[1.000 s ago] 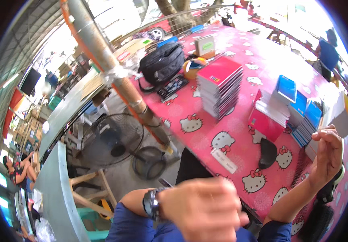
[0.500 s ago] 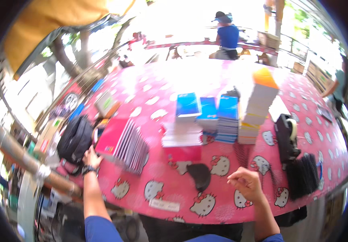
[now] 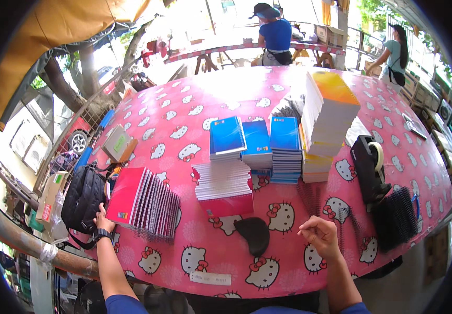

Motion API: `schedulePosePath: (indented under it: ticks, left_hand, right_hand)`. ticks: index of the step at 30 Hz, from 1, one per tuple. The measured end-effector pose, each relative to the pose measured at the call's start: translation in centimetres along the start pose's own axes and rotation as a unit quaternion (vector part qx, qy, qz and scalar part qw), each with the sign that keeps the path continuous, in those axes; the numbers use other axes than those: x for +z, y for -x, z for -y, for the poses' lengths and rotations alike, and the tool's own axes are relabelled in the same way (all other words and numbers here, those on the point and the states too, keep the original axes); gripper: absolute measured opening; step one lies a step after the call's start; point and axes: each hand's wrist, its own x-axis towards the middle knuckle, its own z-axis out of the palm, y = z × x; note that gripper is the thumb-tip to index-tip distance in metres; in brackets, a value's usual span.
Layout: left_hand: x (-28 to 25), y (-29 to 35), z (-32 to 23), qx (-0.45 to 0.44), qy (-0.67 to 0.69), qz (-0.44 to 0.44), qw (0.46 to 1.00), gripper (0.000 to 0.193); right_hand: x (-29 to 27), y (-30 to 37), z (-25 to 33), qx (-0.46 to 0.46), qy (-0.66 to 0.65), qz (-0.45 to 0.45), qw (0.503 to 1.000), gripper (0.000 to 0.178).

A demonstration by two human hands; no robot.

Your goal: The person places small white labels on the covers of notebooks and then puts the notebooks into clear plastic sleeves.

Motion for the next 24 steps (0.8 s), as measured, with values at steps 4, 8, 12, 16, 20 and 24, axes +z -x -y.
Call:
schedulePosePath:
  ticks: [4,8,12,16,20,24]
  left_hand:
    - [-0.1,-0.9,0.0,0.01,0.037,0.022,0.999,0.077]
    - [-0.6,-0.2,1.0,-0.005,0.029,0.022,0.999,0.082]
    - [-2.9,1.3,-3.1,-0.004,0.032,0.015,0.999,0.093]
    - [-6.5,5.1,-2.2,0.095,0.17,-0.288,0.938,0.084]
    - [-10.8,12.0,-6.9,0.064,0.311,-0.468,0.825,0.061]
    - [-11.7,22.4,-12.6,0.074,0.44,-0.429,0.785,0.051]
  right_hand:
    - [0.0,-0.1,-0.3,0.011,0.015,-0.006,1.0,0.009]
    - [0.1,-0.2,0.0,0.021,0.031,0.008,0.999,0.008]
    - [0.3,-0.1,0.6,0.014,0.041,0.0,0.999,0.007]
    - [2.4,-2.8,2.1,-0.027,0.164,0.041,0.985,0.008]
    - [6.2,-5.7,0.1,-0.162,0.332,0.145,0.918,0.019]
    - [8.5,-4.9,-1.7,-0.075,0.428,0.121,0.893,0.024]
